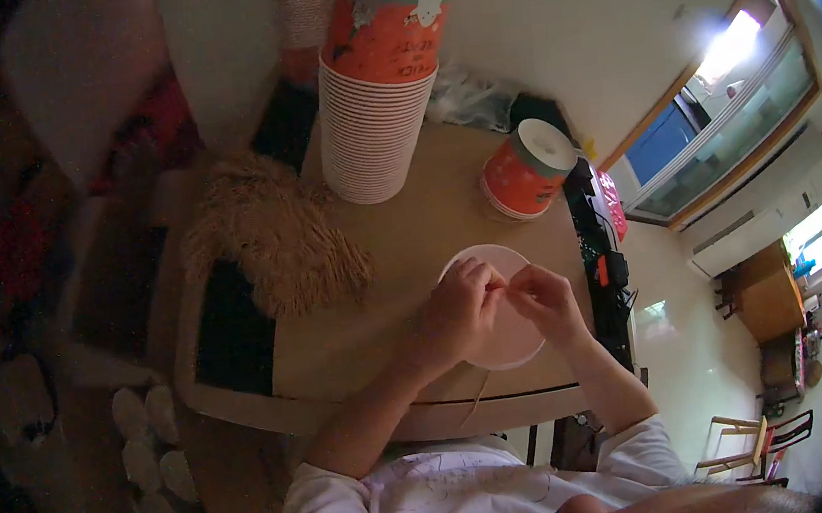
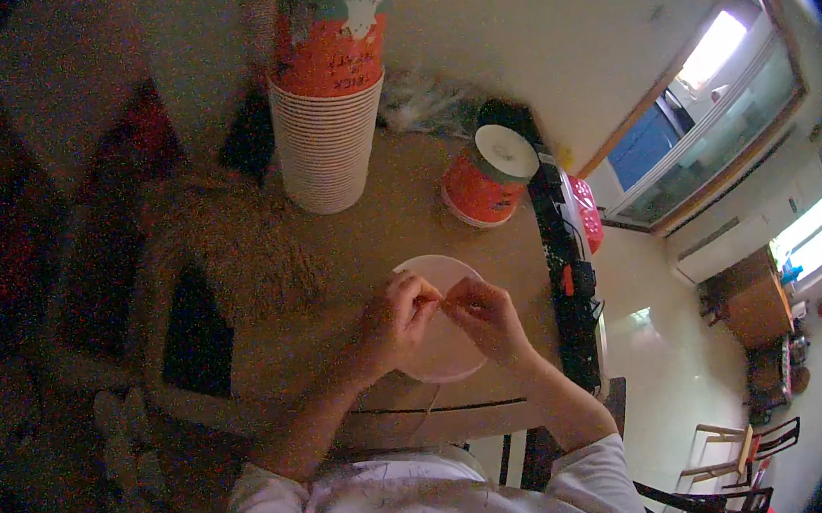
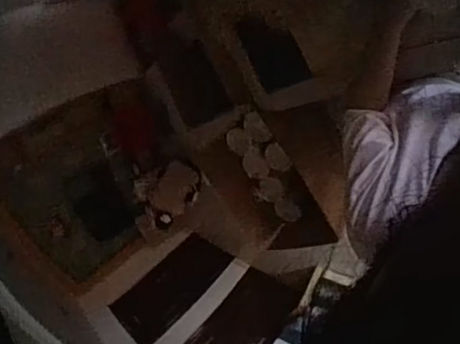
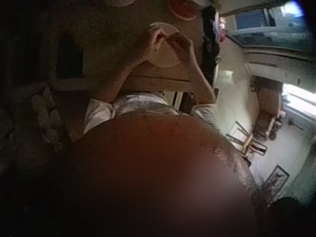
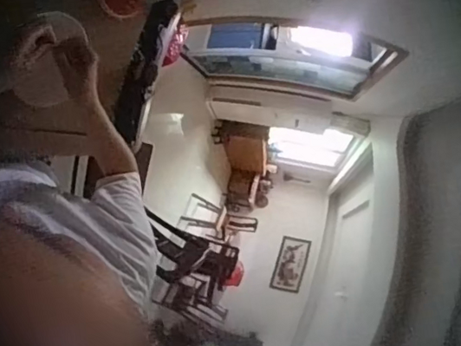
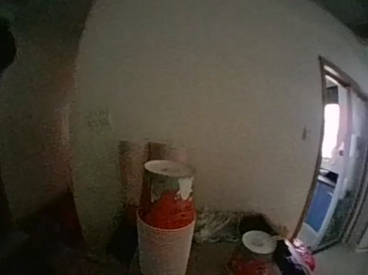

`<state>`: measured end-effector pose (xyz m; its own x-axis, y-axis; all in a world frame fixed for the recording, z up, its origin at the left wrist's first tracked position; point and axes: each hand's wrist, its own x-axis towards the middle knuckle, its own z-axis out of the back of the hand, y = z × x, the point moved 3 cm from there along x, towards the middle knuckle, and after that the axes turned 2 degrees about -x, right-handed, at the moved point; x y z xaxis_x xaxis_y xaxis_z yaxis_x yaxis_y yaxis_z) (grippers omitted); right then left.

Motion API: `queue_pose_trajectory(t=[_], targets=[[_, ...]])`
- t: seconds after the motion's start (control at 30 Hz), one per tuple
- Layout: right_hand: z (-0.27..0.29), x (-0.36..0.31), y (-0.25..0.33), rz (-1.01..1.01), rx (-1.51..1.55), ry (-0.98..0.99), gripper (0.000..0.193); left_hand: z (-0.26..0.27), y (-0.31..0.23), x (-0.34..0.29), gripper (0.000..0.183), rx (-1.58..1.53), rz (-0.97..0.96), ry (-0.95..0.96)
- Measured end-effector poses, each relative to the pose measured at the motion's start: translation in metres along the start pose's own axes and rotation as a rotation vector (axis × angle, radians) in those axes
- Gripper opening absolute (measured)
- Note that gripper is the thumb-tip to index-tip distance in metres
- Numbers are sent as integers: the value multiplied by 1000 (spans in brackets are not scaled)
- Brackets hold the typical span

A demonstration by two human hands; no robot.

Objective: Threading a handle string through the holes of a paper bucket to assemble it.

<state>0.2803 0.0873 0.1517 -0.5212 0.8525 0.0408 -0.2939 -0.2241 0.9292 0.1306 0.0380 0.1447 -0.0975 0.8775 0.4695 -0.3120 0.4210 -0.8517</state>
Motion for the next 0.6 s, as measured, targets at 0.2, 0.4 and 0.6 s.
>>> queue_pose_trajectory(t=[0.2, 0.4, 0.6], targets=[[-5, 25, -27, -253, 433, 148, 13, 15, 38, 46, 13, 226, -41, -22], [-6, 26, -50, -614, 668, 82, 13, 8, 53, 40, 30, 247, 166, 339], [5, 28, -61, -710, 638, 93, 25, -5, 58, 33, 24, -61, 328, 184]])
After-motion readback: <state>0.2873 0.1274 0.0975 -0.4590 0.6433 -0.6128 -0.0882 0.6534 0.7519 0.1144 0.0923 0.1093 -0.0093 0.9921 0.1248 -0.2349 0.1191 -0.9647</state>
